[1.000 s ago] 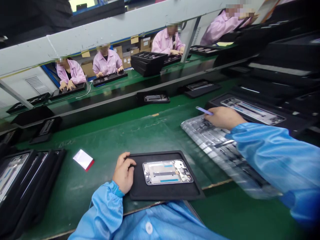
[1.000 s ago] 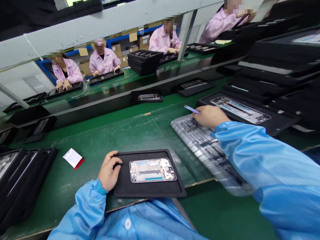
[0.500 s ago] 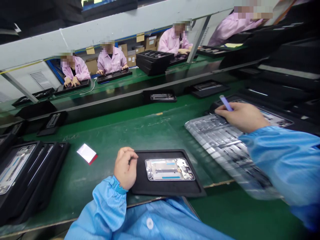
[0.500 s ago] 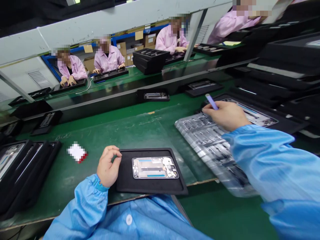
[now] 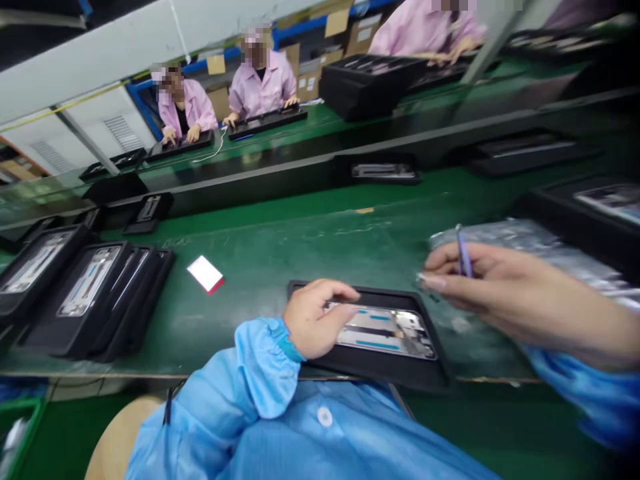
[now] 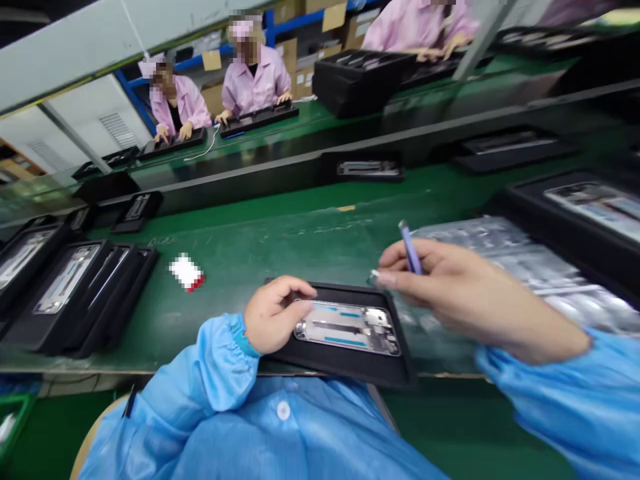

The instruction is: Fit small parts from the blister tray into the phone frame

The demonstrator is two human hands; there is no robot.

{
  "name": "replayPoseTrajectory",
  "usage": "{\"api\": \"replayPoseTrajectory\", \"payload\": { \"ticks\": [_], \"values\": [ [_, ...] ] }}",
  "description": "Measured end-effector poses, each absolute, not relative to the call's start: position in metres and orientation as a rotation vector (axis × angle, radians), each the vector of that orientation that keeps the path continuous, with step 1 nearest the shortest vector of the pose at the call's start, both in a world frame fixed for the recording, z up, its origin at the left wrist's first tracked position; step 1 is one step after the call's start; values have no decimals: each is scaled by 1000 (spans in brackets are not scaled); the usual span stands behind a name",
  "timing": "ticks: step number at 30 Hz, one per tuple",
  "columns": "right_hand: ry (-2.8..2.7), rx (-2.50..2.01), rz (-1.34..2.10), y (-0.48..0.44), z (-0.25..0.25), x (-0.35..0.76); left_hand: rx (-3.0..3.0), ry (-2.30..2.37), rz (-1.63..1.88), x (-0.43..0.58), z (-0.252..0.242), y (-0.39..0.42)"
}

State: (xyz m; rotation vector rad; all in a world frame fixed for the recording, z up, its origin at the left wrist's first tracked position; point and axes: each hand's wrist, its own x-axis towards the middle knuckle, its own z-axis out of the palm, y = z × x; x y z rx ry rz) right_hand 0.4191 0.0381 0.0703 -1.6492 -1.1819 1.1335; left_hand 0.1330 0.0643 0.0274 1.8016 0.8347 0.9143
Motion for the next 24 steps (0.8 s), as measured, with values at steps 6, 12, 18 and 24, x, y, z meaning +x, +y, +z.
{"api": "replayPoseTrajectory", "payload": {
  "ticks": [6, 12, 18, 24],
  "values": [
    [-1097, -1219, 1833, 25, 51, 337, 1826, 677, 848, 121, 17, 66],
    [-1086, -1098, 1947, 30, 27, 316, 1840, 775, 895, 100, 3, 56],
    [-1731, -1321, 889, 14, 21, 322, 1812, 964, 962, 101, -4, 43],
    [-2101, -1152, 263, -7, 8, 322, 1821, 1020, 930, 112, -13, 33]
  ]
}}
